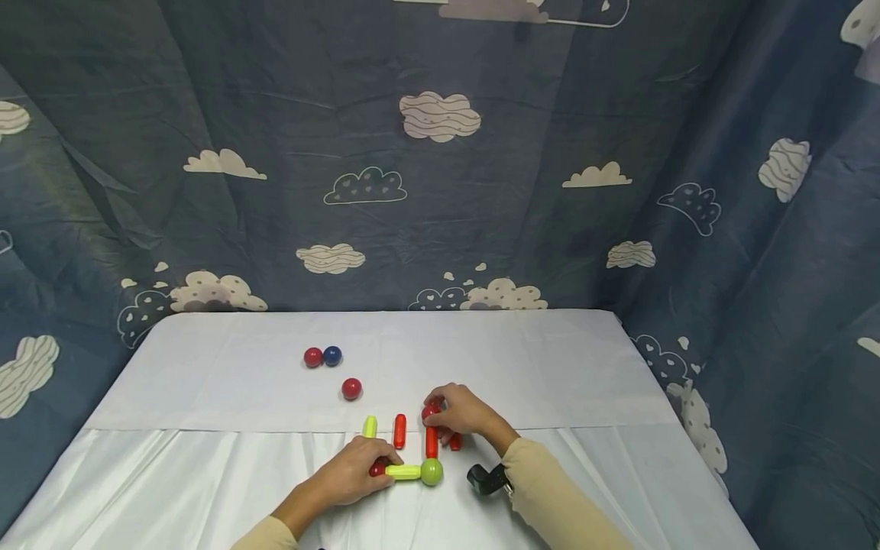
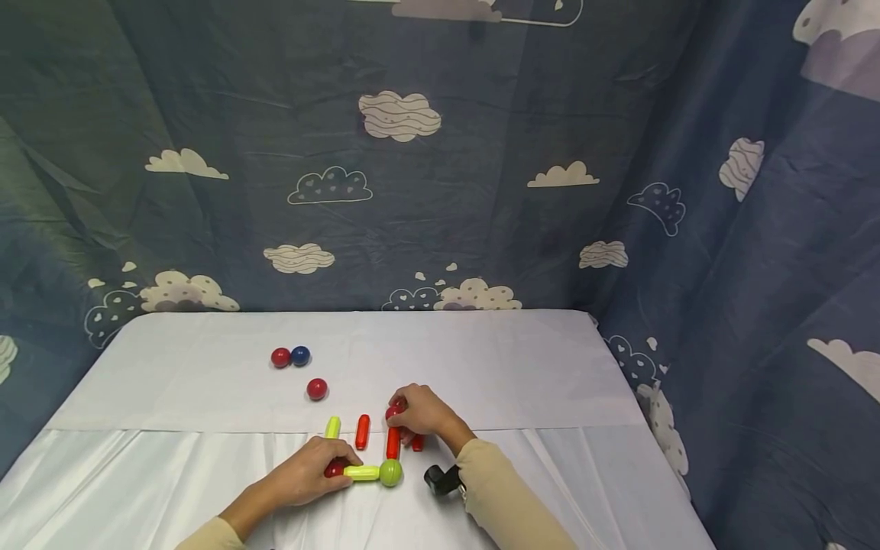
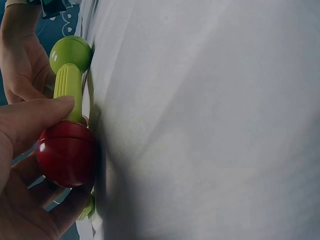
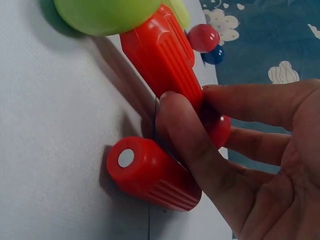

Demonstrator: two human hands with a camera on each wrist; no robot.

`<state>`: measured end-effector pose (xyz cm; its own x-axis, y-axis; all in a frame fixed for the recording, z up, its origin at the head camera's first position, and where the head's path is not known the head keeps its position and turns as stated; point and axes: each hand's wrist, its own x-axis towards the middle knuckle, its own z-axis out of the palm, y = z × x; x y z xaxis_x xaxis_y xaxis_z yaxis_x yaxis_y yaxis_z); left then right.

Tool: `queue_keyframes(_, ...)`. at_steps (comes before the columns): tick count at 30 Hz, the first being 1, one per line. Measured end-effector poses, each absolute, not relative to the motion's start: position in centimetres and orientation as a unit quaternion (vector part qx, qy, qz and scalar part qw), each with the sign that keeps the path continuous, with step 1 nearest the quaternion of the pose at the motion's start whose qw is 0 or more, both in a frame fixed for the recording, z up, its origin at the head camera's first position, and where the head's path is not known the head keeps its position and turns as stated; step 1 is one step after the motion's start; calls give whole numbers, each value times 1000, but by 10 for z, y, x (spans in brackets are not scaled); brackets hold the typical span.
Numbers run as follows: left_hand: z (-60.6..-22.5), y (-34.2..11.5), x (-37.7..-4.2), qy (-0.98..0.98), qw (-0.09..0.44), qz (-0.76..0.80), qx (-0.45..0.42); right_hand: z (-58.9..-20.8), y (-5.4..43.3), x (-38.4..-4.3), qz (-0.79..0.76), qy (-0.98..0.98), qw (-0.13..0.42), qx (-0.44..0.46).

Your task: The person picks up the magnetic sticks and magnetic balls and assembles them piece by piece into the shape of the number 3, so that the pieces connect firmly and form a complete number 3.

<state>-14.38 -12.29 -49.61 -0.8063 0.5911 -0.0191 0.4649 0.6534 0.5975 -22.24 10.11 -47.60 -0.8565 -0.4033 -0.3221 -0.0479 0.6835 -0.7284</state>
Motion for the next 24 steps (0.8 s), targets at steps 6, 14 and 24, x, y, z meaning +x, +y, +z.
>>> queue_keyframes(6,-494,-122,-144,902,115,298,289,-476,102,-224,-376,885,243,-126)
queue_keyframes(14,-495,-122,-145,900,115,304,291,-476,103,-223,-376,884,248,-125)
queue_keyframes(24,-494,-122,-144,902,124,304,282,-475,103,-222,-382,883,237,-134)
